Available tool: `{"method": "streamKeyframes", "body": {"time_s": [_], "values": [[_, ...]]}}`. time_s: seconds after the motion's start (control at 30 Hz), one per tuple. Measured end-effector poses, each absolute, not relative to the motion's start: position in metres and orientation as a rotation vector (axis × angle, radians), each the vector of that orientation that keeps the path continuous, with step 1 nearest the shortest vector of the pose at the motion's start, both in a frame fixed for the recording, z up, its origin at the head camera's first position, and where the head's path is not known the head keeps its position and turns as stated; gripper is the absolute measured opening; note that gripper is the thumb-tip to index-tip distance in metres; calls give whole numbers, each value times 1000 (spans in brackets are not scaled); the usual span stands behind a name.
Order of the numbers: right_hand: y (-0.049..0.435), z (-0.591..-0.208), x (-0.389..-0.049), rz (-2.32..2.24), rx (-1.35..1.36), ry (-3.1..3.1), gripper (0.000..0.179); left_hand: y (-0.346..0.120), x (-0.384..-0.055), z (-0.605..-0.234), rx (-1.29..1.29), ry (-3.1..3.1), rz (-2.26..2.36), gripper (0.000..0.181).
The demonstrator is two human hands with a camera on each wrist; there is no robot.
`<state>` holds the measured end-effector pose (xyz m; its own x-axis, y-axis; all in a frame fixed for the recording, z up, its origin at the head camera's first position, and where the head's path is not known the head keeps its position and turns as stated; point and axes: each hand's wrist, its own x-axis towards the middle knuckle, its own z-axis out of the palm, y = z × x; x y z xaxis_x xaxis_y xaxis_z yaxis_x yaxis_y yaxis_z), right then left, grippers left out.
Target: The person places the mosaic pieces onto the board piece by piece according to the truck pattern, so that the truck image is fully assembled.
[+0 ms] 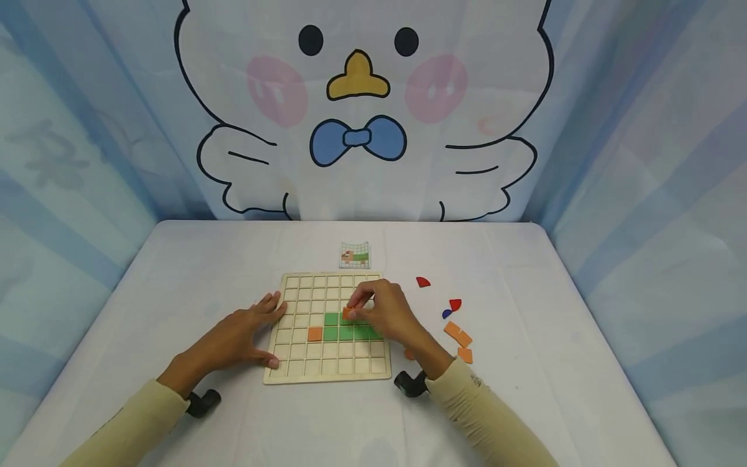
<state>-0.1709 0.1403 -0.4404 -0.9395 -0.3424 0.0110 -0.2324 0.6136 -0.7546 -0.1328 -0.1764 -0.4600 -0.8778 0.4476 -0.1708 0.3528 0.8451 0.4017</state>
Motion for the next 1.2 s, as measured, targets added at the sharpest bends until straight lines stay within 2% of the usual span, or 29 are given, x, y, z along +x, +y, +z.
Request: {"method": "streamKeyframes", "body": {"time_s": [0.3,0.57,0.73,0.97,1.2], "values": [[93,-453,-181,-1191,-614,2628,13,-176,-134,-459,605,2752,537,118],[75,-460,-184,-945,-687,2756,13,-176,-135,-462,639,2764,519,117],[74,-460,-183,-845,-711,2782,16,-177,-135,-462,646,2761,524,118],[80,-457,-182,-914,-730,2742,10,-177,-134,-460,632,2750,538,118],[110,-448,-172,-1058,-578,2714,16,-176,-133,-459,611,2760,537,119]]}}
